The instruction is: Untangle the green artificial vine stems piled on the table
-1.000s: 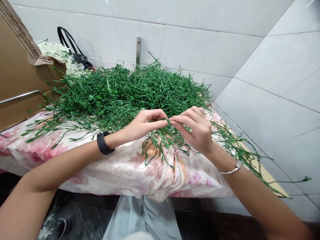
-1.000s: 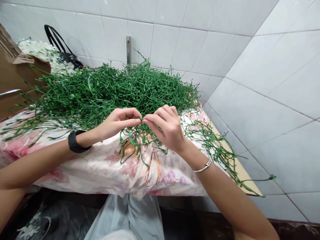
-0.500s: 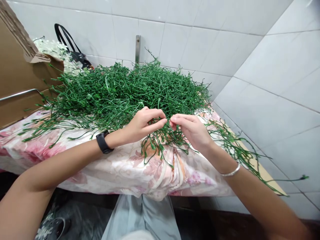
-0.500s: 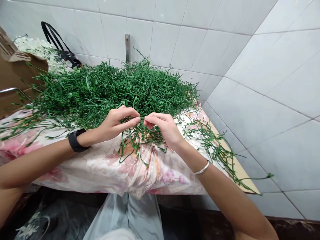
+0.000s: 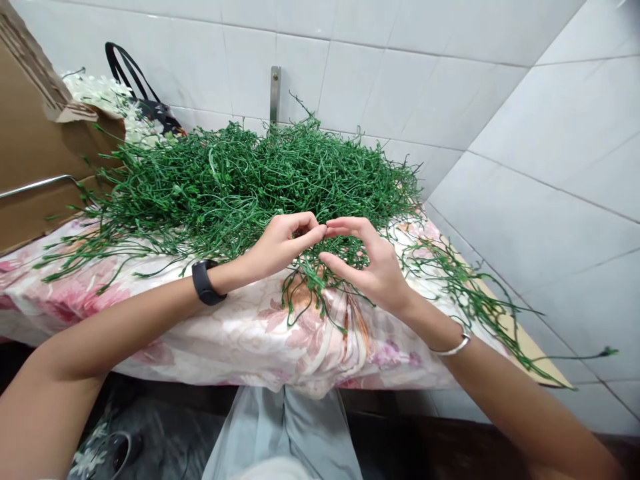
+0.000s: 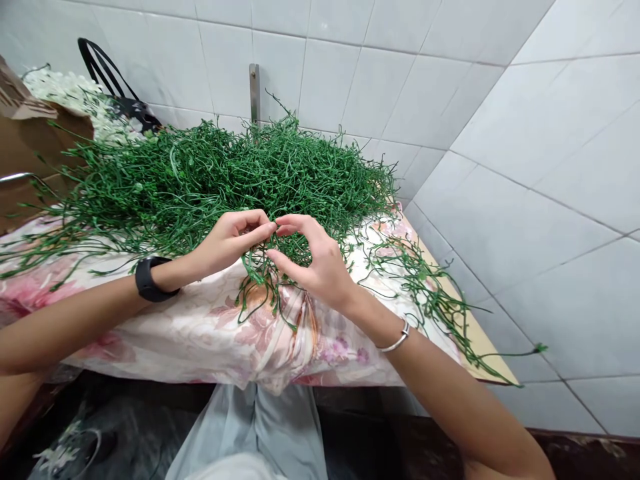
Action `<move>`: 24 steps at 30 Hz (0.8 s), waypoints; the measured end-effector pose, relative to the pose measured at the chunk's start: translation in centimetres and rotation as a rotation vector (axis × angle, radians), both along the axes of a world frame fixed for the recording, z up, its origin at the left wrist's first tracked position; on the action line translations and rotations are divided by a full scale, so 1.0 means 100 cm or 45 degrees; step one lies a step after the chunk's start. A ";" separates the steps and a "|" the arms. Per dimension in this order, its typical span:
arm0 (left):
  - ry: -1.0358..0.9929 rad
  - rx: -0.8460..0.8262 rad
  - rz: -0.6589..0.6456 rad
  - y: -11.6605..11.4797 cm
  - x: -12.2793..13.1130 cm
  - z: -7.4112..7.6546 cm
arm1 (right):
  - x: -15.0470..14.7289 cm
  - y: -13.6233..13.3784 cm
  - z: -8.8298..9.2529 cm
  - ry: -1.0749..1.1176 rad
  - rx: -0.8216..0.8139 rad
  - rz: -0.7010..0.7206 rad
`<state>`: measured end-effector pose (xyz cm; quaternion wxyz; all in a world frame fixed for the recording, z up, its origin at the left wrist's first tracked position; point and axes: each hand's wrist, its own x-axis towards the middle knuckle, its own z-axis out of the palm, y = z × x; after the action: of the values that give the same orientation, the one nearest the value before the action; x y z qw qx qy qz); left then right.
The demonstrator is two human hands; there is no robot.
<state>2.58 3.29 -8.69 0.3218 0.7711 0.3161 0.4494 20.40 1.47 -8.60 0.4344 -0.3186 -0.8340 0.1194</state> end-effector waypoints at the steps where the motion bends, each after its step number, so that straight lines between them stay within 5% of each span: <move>1: 0.006 0.006 -0.013 0.000 0.000 0.000 | 0.000 0.000 -0.001 0.022 -0.046 0.019; 24: 0.073 0.078 -0.098 -0.004 0.001 0.002 | 0.001 0.001 0.002 0.066 0.051 -0.021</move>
<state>2.66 2.88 -8.47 0.3058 0.8047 0.2815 0.4239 20.51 1.55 -8.38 0.4631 -0.3137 -0.8219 0.1073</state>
